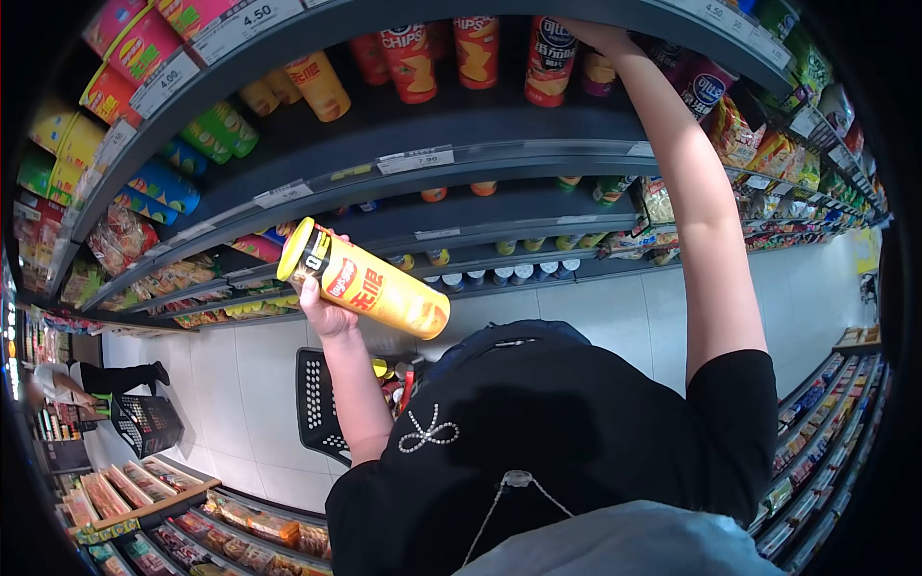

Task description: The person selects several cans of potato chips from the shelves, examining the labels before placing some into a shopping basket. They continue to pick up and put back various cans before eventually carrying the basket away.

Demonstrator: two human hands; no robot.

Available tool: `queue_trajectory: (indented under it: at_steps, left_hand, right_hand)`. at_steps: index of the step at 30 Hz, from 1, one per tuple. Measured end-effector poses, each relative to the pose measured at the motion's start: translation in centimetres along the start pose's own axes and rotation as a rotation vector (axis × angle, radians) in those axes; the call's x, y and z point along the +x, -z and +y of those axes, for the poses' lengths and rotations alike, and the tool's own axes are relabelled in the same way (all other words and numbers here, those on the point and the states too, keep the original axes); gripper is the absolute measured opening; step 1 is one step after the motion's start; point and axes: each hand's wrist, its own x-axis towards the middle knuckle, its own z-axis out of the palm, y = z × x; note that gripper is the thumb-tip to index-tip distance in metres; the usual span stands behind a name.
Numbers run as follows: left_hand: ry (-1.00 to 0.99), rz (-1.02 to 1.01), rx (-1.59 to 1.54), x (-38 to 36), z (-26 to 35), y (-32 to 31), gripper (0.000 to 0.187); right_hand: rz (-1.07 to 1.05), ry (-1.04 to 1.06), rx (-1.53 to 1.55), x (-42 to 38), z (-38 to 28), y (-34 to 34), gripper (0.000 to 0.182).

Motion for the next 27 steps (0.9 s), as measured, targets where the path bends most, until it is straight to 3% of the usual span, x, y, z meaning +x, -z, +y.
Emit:
queue_trajectory:
  at_steps: [5,8,12,14,15,16,17,19,22,24,26,27]
  left_hand:
    - [0.01,-0.051,0.003,0.3,-0.7,-1.2,0.058]
    - [0.017,-0.099,-0.001,0.5,-0.8,-2.5,0.06]
    - [0.025,-0.086,-0.041,1.3,-1.5,-3.9,0.063]
    - [0.037,-0.01,0.018,1.7,-1.8,-4.8,0.064]
    - [0.08,-0.014,0.081,1.9,-2.0,-5.3,0.067]
    - [0.124,-0.111,-0.049,2.3,-2.5,-5.6,0.066]
    - [0.162,-0.206,-0.179,3.0,-3.2,-6.0,0.065]
    - [0.31,-0.236,-0.243,3.9,-4.6,-6.9,0.062]
    - [0.421,-0.288,-0.368,5.0,-7.2,-8.6,0.061]
    - [0.5,-0.343,-0.476,5.2,-8.4,-10.1,0.062]
    - [0.47,-0.279,-0.305,5.3,-9.2,-10.4,0.061]
    - [0.474,-0.26,-0.266,5.4,-9.6,-10.5,0.06]
  right_hand:
    - [0.026,-0.075,0.118,1.9,-2.8,1.6,0.042]
    - [-0.228,-0.173,0.072,1.4,-6.5,4.8,0.05]
    - [-0.319,-0.189,-0.488,-2.4,-9.5,6.3,0.063]
    - [-0.159,-0.154,-0.408,-4.4,-13.6,9.6,0.063]
    - [-0.209,-0.207,-0.218,-5.7,-15.2,11.4,0.061]
    - [-0.151,-0.106,-0.188,-7.0,-16.3,12.3,0.051]
    - [-0.131,-0.027,0.007,-7.8,-17.0,12.7,0.058]
    - [-0.336,-0.29,0.53,-11.0,-18.4,13.3,0.061]
    - [-0.472,-0.633,1.068,-14.4,-20.7,11.5,0.068]
    - [-0.671,-0.718,1.273,-16.4,-21.2,10.2,0.079]
    - [-0.842,-0.813,1.392,-17.4,-21.8,9.8,0.088]
    - [-0.78,-0.824,1.459,-18.2,-22.3,9.3,0.087]
